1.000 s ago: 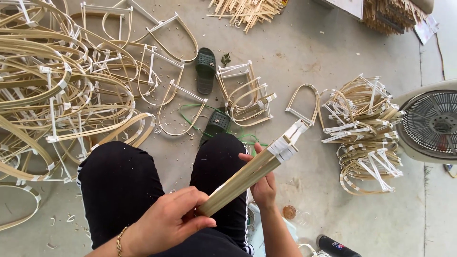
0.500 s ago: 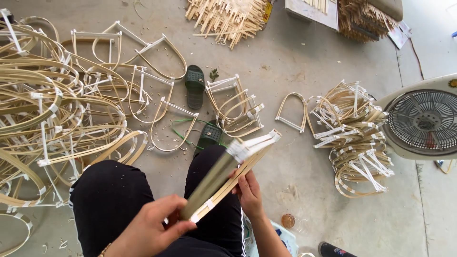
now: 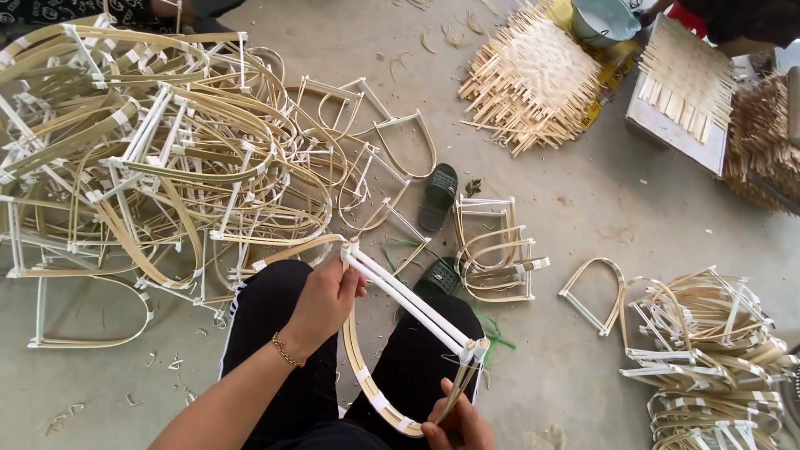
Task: The recorder is assembling and trimming curved bamboo components for furniture manufacturing.
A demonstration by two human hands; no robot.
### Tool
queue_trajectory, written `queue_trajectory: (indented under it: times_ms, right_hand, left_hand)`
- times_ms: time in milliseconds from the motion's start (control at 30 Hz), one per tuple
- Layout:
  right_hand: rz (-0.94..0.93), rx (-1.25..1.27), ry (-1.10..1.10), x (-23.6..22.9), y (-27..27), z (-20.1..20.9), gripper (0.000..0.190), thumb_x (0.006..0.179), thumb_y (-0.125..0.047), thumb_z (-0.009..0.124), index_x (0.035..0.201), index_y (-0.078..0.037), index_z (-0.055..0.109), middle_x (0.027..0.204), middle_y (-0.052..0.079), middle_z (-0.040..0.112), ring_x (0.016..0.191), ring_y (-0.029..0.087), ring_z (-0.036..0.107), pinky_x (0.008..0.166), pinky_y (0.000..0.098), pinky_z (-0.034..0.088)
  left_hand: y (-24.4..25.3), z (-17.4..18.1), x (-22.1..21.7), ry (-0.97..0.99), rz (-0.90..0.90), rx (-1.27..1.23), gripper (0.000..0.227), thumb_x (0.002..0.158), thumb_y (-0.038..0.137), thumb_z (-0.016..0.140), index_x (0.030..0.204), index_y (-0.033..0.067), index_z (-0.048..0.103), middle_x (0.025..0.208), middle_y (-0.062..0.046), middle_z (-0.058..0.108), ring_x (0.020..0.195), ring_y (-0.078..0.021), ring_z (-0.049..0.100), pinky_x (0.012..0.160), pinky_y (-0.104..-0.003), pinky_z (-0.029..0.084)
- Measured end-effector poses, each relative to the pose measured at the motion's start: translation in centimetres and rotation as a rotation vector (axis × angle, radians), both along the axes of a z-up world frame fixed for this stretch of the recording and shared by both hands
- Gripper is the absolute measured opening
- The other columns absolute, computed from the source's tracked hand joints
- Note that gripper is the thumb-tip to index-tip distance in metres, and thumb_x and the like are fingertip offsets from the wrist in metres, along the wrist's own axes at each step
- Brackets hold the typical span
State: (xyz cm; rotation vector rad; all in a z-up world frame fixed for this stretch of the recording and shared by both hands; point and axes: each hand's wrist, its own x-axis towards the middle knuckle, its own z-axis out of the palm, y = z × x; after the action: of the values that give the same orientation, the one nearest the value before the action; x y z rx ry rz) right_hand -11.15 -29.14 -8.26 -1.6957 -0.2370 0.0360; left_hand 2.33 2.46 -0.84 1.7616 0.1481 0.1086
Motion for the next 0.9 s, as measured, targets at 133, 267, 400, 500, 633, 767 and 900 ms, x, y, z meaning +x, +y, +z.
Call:
queue_trajectory:
  times_ms: [133, 267, 400, 500, 633, 767, 900]
  right_hand:
    - [-0.013, -0.008, 0.032, 0.1, 0.1, -0.1, 0.067, 0.082, -0.003, 0.082, 0.142, 0.004, 0.053, 0.076, 0.009, 0.069, 0.064, 0.011, 0.067, 0.059, 0.0236, 0.054]
    - [-0.042, 0.053, 0.185, 1.7, 0.4, 1.0, 0.066, 0.083, -0.003, 0.076, 0.143, 0.003, 0.049, 0.083, 0.012, 0.069, 0.061, 0.013, 0.066, 0.056, 0.0256, 0.054]
    - [-0.027, 0.198, 0.319, 5.0, -2.5, 2.1, 0.045, 0.1, -0.018, 0.053, 0.139, 0.006, 0.051, 0.098, 0.015, 0.069, 0.081, 0.018, 0.067, 0.076, 0.0333, 0.057]
    - [0.055, 0.185, 0.332, 5.9, -2.5, 6.1, 0.041, 0.107, -0.027, 0.046, 0.126, 0.007, 0.058, 0.103, 0.013, 0.067, 0.088, 0.018, 0.065, 0.082, 0.034, 0.055]
    - [0.54, 0.197, 0.436, 5.4, -0.9, 9.8, 0.053, 0.11, -0.044, 0.046, 0.105, 0.005, 0.066, 0.098, 0.01, 0.065, 0.086, 0.016, 0.065, 0.079, 0.0291, 0.053]
    - [0.783, 0.233, 0.53, 5.4, -0.7, 12.0, 0.059, 0.109, -0.051, 0.043, 0.105, 0.004, 0.065, 0.097, 0.009, 0.063, 0.085, 0.016, 0.066, 0.075, 0.0271, 0.054]
    - [0.928, 0.183, 0.611, 5.2, -0.5, 12.3, 0.05, 0.11, -0.043, 0.045, 0.103, 0.003, 0.062, 0.094, 0.009, 0.06, 0.082, 0.018, 0.062, 0.073, 0.0301, 0.053]
  left_hand:
    - [0.0, -0.2, 0.1, 0.008, -0.008, -0.034, 0.026, 0.106, 0.021, 0.051, 0.106, -0.0027, 0.061, 0.079, -0.007, 0.07, 0.068, -0.0163, 0.073, 0.066, -0.03, 0.062]
    - [1.0, 1.2, 0.2, 0.027, -0.078, -0.175, 0.039, 0.107, 0.026, 0.044, 0.136, 0.0063, 0.058, 0.081, -0.006, 0.063, 0.07, -0.0148, 0.064, 0.067, -0.029, 0.057]
    - [1.9, 8.8, 0.2, -0.154, -0.379, 0.168, 0.038, 0.102, 0.028, 0.055, 0.132, 0.0081, 0.067, 0.087, -0.011, 0.066, 0.073, -0.0251, 0.058, 0.066, -0.036, 0.051]
    - [-1.0, 11.8, -1.9, -0.277, -0.718, 0.378, 0.039, 0.094, 0.033, 0.064, 0.121, 0.0047, 0.069, 0.091, -0.012, 0.067, 0.08, -0.03, 0.067, 0.068, -0.04, 0.054]
    - [-4.5, 10.9, -4.9, -0.037, -0.949, 0.399, 0.024, 0.099, 0.029, 0.058, 0.093, 0.0092, 0.071, 0.086, -0.009, 0.066, 0.083, -0.0317, 0.067, 0.075, -0.045, 0.053]
    - [-5.3, 11.2, -5.7, 0.218, -1.056, 0.395, 0.024, 0.096, 0.029, 0.06, 0.088, 0.0069, 0.067, 0.087, -0.01, 0.067, 0.085, -0.0331, 0.067, 0.076, -0.046, 0.052]
    - [-5.5, 11.1, -6.6, 0.312, -1.083, 0.396, 0.021, 0.095, 0.029, 0.062, 0.09, 0.009, 0.067, 0.081, -0.01, 0.069, 0.082, -0.0337, 0.068, 0.075, -0.047, 0.052]
